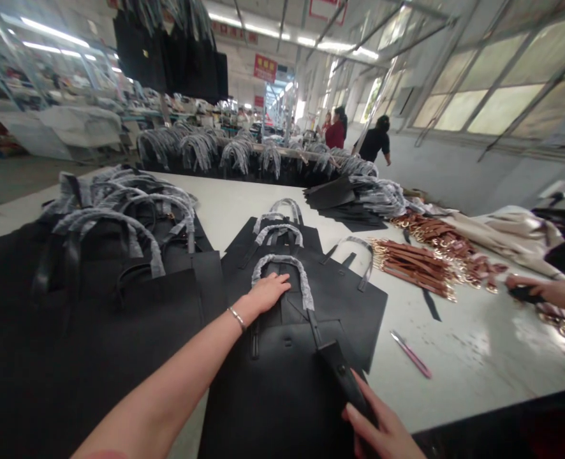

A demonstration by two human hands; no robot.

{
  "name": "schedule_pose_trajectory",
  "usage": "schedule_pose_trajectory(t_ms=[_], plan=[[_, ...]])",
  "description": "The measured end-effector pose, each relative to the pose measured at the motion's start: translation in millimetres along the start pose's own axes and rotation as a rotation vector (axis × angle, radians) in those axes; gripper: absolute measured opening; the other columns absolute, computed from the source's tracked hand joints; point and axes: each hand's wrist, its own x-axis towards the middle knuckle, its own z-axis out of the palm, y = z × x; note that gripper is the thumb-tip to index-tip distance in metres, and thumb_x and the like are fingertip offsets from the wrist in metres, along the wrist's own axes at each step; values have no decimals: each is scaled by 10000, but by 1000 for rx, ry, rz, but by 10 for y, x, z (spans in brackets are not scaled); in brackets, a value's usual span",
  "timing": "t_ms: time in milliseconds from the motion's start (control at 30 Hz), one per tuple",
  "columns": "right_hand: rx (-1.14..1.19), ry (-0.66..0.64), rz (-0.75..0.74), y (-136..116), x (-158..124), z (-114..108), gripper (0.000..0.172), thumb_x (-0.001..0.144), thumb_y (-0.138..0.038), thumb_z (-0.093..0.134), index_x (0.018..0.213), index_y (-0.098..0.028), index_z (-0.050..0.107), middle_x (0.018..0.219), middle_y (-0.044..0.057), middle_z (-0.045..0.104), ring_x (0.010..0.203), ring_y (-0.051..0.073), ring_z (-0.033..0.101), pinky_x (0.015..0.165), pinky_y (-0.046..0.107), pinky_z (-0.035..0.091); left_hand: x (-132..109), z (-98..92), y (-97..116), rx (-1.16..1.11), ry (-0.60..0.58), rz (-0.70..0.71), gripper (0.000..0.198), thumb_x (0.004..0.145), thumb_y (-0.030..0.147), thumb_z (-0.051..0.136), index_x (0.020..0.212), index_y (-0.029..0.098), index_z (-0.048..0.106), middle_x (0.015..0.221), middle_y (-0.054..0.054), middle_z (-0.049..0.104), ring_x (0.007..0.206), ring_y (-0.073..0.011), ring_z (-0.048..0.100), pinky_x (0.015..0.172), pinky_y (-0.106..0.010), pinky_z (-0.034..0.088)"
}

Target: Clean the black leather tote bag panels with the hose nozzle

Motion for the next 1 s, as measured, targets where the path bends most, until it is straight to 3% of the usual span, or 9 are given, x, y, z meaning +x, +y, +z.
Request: schedule_pose_trajectory(t_ms=[133,267,367,467,533,733,867,1000], plan=[[37,-5,-37,120,5,-8,927,821,-634,513,1517,-152,136,619,-21,619,556,171,620,543,290,476,66,-69,-95,-16,-33,109,287,865,79,459,982,251,658,1290,-30,580,1126,-213,507,946,-338,401],[-24,16,-46,51,-30,33,893,829,-620,515,1513,-164,166,637,-19,613,553,164,624,536,279,478,-49,-64,-28,-97,51,124,368,784,8,490,1043,232,624,1328,-46,541,1242,-217,434,1046,-362,323],[-31,16,-6,-132,-70,110,872,814,-596,540,1503,-176,209,638,-29,591,455,128,582,437,235,437,-313,101,73,-194,161,4,362,746,10,497,1039,193,604,1181,-99,590,1129,-236,511,983,-374,388],[-44,-46,45,-379,-83,199,769,820,-525,560,1473,-215,301,663,-33,585,396,94,552,380,197,413,-613,334,99,-329,288,-180,214,804,81,442,926,170,594,991,-103,610,955,-228,583,865,-373,459],[-75,-112,50,-549,-51,252,689,833,-475,562,1447,-243,352,683,-36,585,392,84,558,370,183,418,-753,454,62,-444,365,-282,219,835,111,387,941,161,572,947,-94,616,851,-194,614,788,-341,490],[-54,-291,86,-928,287,419,544,861,-464,527,1348,-234,450,681,-42,593,360,73,554,332,157,412,-814,519,-36,-764,471,-380,264,865,181,319,1004,141,539,820,-47,639,539,-98,573,542,-223,471],[-73,-166,16,-1042,476,476,591,827,-489,559,1345,-230,444,670,-52,579,370,86,554,338,178,416,-792,503,-5,-850,527,-386,251,878,235,353,1024,140,534,786,-39,630,538,-100,567,521,-215,452],[-80,24,-64,-986,391,297,694,807,-538,574,1396,-226,381,702,-49,582,433,101,570,410,218,460,-796,523,-27,-892,571,-424,248,901,257,340,1042,139,507,816,-49,628,544,-101,578,526,-221,471]])
